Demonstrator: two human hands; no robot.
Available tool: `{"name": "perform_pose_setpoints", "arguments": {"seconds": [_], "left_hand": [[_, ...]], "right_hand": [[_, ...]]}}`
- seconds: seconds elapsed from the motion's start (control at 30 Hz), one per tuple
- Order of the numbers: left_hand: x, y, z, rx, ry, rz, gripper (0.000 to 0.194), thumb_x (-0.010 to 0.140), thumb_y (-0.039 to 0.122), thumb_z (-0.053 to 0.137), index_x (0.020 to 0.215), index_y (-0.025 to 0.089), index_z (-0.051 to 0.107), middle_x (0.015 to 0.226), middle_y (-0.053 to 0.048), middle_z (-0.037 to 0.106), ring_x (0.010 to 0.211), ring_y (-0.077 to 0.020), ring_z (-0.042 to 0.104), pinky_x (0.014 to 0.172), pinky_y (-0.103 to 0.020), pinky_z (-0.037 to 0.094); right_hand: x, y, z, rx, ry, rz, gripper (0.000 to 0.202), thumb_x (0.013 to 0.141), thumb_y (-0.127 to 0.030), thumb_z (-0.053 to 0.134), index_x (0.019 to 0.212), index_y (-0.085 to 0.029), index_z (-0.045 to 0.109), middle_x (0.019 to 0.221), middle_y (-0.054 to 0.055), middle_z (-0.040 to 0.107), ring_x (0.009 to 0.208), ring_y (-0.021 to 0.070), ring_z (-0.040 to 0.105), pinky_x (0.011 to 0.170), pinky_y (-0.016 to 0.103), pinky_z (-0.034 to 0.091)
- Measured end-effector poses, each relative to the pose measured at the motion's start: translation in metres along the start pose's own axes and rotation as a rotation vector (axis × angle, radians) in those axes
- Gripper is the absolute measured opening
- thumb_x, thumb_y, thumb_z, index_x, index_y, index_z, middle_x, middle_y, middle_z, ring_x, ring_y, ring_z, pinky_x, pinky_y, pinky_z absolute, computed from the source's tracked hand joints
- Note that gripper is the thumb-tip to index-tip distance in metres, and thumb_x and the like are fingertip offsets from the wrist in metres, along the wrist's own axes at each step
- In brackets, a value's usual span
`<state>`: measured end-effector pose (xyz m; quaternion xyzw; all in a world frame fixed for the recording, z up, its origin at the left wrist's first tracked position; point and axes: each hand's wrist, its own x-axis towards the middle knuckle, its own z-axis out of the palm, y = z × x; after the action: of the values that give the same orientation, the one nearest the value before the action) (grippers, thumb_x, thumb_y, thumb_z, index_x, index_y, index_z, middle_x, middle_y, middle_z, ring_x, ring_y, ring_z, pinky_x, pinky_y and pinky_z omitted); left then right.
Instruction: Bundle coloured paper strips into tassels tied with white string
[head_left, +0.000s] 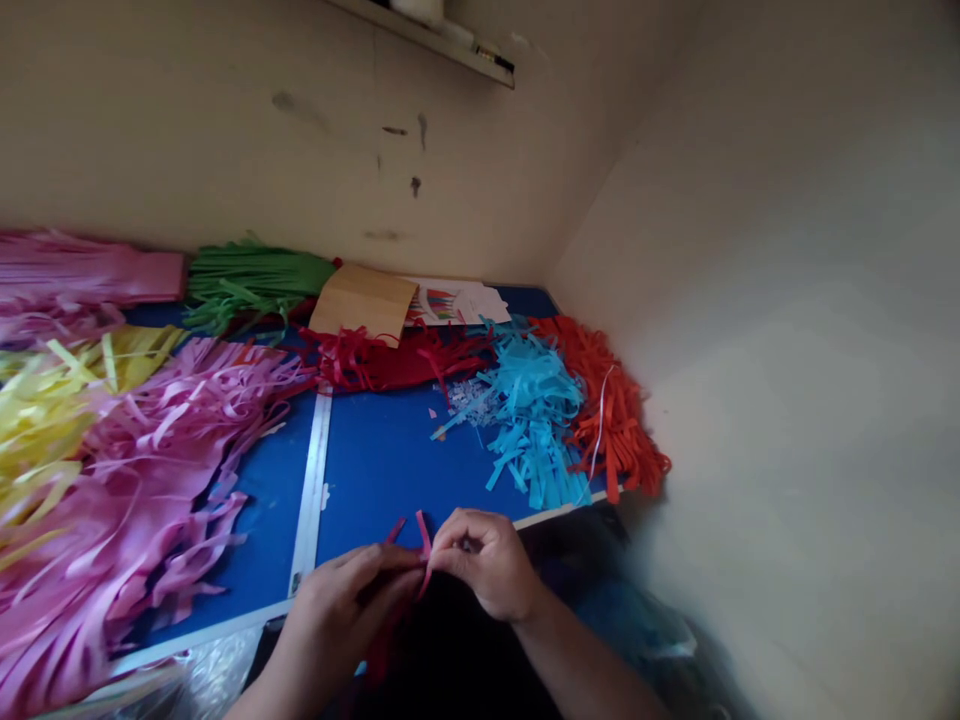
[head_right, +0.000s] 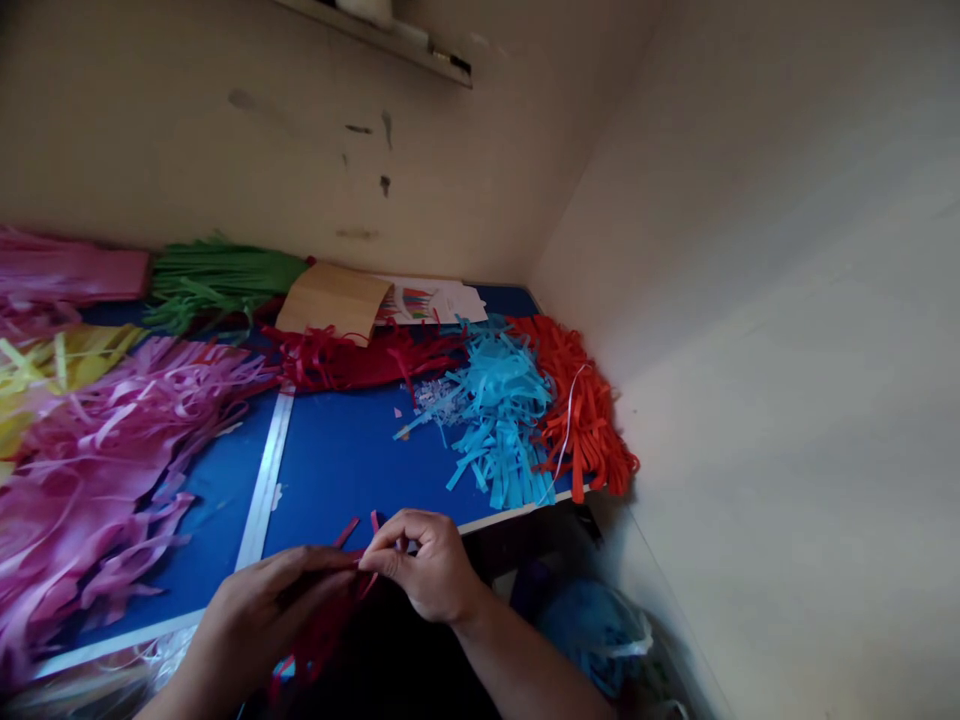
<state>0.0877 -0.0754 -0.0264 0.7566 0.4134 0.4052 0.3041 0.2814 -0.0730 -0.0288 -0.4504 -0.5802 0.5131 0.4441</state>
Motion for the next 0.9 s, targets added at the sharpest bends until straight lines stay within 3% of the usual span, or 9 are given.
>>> {"name": "perform_pose_setpoints", "arguments": {"seconds": [0.13,0.33,0.9], "left_hand": [[0.002,0.006,0.001,0.078,0.118,0.095,0.01,0.088,0.029,0.063,0.092,0.025,0.071,0.086,0.001,0.078,0.079,-0.0122,0.074,0.072,-0.016,0.058],[0.003,0.012,0.007,0.124,0.199,0.279,0.012,0.09,0.02,0.059,0.089,0.022,0.071,0.081,-0.001,0.075,0.075,-0.012,0.073,0.072,-0.017,0.06],[0.006,0.019,0.013,0.154,0.197,0.278,0.011,0.091,0.02,0.058,0.091,0.021,0.068,0.079,0.001,0.075,0.07,-0.0082,0.072,0.069,-0.011,0.056]], "right_hand": [[-0.005,-0.009,-0.003,-0.09,0.053,-0.085,0.02,0.083,-0.037,0.075,0.073,-0.021,0.073,0.074,0.003,0.072,0.071,0.0155,0.064,0.072,0.027,0.048],[-0.01,-0.019,-0.004,-0.141,0.098,-0.135,0.019,0.084,-0.036,0.074,0.073,-0.022,0.073,0.074,0.003,0.072,0.072,0.0162,0.064,0.075,0.029,0.049],[-0.013,-0.015,-0.01,-0.192,0.107,-0.191,0.01,0.085,-0.025,0.074,0.075,-0.022,0.072,0.077,0.002,0.074,0.076,0.0157,0.066,0.079,0.029,0.049]]}}
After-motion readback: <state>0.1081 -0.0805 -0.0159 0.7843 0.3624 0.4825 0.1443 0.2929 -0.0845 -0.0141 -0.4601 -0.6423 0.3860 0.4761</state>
